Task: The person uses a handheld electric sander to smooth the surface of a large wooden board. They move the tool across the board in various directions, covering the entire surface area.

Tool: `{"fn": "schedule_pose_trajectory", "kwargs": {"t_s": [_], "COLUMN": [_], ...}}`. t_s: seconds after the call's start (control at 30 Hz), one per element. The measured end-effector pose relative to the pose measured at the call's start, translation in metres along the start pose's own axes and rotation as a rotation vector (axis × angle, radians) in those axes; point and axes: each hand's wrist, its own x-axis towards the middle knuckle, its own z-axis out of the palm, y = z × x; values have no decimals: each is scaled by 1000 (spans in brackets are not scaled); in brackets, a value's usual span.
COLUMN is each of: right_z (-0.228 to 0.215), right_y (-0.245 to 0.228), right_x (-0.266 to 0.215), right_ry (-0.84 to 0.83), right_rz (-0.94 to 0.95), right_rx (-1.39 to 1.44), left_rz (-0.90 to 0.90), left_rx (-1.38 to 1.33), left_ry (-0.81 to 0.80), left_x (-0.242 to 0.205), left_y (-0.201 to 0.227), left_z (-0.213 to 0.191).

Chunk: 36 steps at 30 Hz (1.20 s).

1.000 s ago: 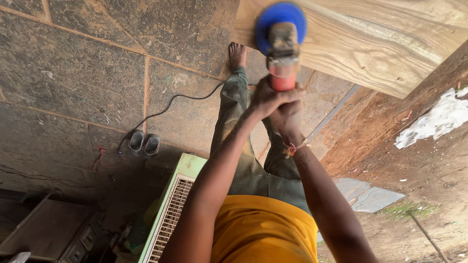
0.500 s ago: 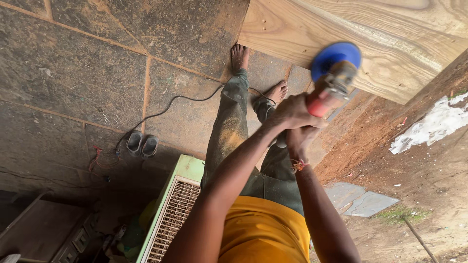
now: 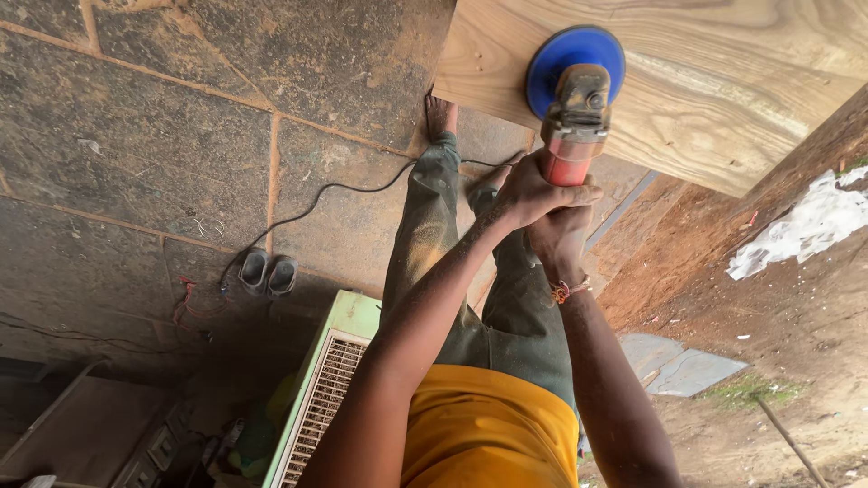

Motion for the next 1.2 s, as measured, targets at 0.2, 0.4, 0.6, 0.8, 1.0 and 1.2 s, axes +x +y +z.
{"fn": "schedule_pose_trajectory", "kwargs": {"t_s": [0.2, 0.4, 0.6, 0.8, 1.0, 1.2], "right_z": [-30, -47, -8, 29, -3, -41], "right_y": [15, 30, 20, 11, 5, 19], "right_x": [-4, -22, -39, -4, 0, -22], "right_ry": [137, 277, 198, -162, 44, 176], "right_rz": [72, 144, 201, 126, 233, 144], "right_rx": [-16, 68, 224, -215, 250, 13], "left_rz": [-41, -193, -231, -17, 41, -88], "left_rx": [184, 636, 513, -239, 39, 205], "left_ry": [-25, -188, -175, 164, 29, -93], "left_x": [20, 42, 5, -27, 0, 12], "left_y": [-16, -11, -9, -7, -2, -26], "left_z": [33, 71, 33, -36, 6, 46]}}
